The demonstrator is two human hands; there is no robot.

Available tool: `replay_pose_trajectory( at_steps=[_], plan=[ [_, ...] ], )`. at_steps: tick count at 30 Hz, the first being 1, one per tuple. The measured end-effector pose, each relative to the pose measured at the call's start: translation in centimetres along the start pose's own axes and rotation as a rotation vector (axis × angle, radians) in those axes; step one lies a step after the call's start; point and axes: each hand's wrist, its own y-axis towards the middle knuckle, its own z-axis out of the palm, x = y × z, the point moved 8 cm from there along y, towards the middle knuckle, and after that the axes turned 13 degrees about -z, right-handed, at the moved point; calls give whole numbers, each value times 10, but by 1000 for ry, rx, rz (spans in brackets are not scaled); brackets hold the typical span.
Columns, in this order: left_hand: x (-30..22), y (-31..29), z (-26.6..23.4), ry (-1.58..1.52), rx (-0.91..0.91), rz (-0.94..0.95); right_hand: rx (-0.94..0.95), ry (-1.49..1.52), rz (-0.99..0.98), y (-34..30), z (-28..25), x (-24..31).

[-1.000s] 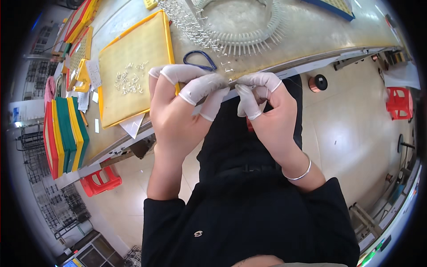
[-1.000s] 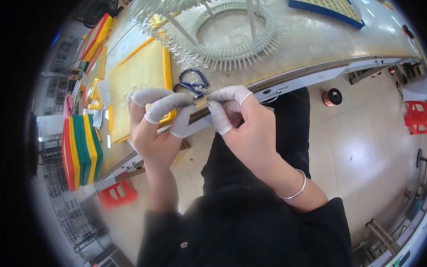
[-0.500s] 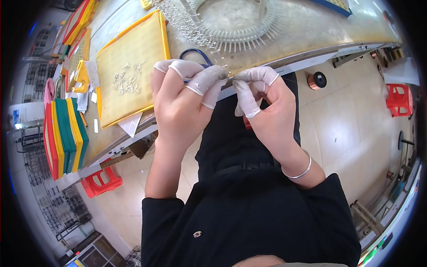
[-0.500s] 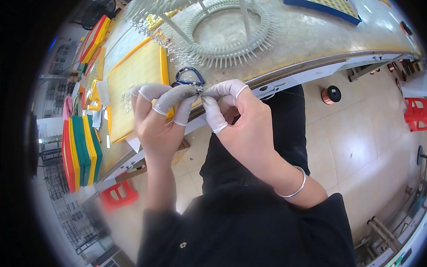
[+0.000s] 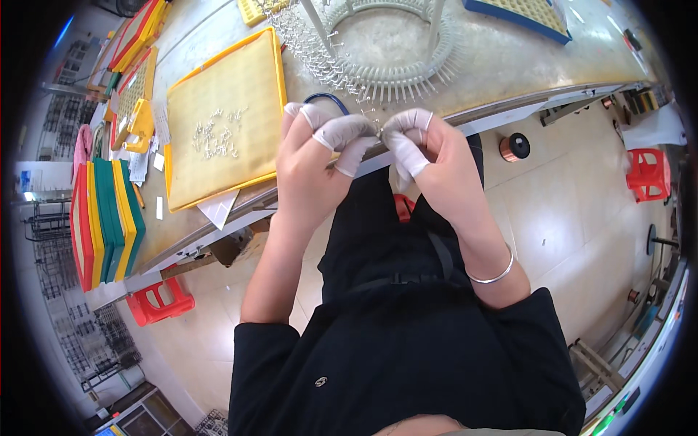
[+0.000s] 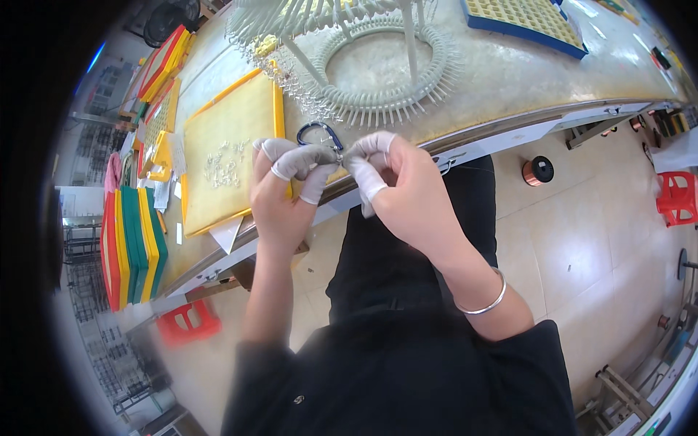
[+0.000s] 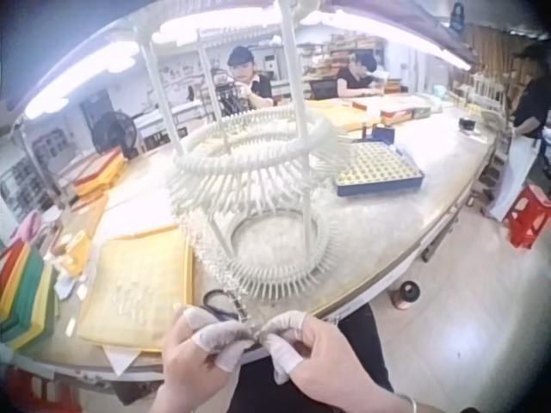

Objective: The person threads small components from a tray onto wire strands, attaches them along a tiered circular frame structure, cuts the wire using scissors, and pulls additional wire.

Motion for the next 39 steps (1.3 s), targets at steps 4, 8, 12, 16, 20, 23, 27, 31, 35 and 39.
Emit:
replay_pose_trajectory(
  at_steps=[4,8,12,16,20,23,27,31,35,39],
  plan=[
    [-14,-10,-3,54,-150,117,120,571,340,-18,15,-19],
    [-16,-9,-13,-24,-220,95,34,577,323,-22,11,-18],
    [28,-16,-58,18,-336,-31,-67,424,158,-18,7,-21],
    [99,-15,-106,364,-323,-508,-96,367,112,-19,9,-26],
    [145,-17,-110,492,-151,-628,-74,316,101,-19,11,-27],
    [155,-10,-103,531,-133,-648,-88,321,108,-19,9,-24],
    [166,-2,-91,708,-112,-575,-91,304,113,-21,7,-12],
    [158,-2,-83,689,-126,-530,-81,357,169,-23,5,-25],
    [160,-4,-84,608,-84,-601,-34,269,109,-21,5,-19],
    [155,-1,-80,633,-95,-549,-53,296,144,-21,6,-17]
  ],
)
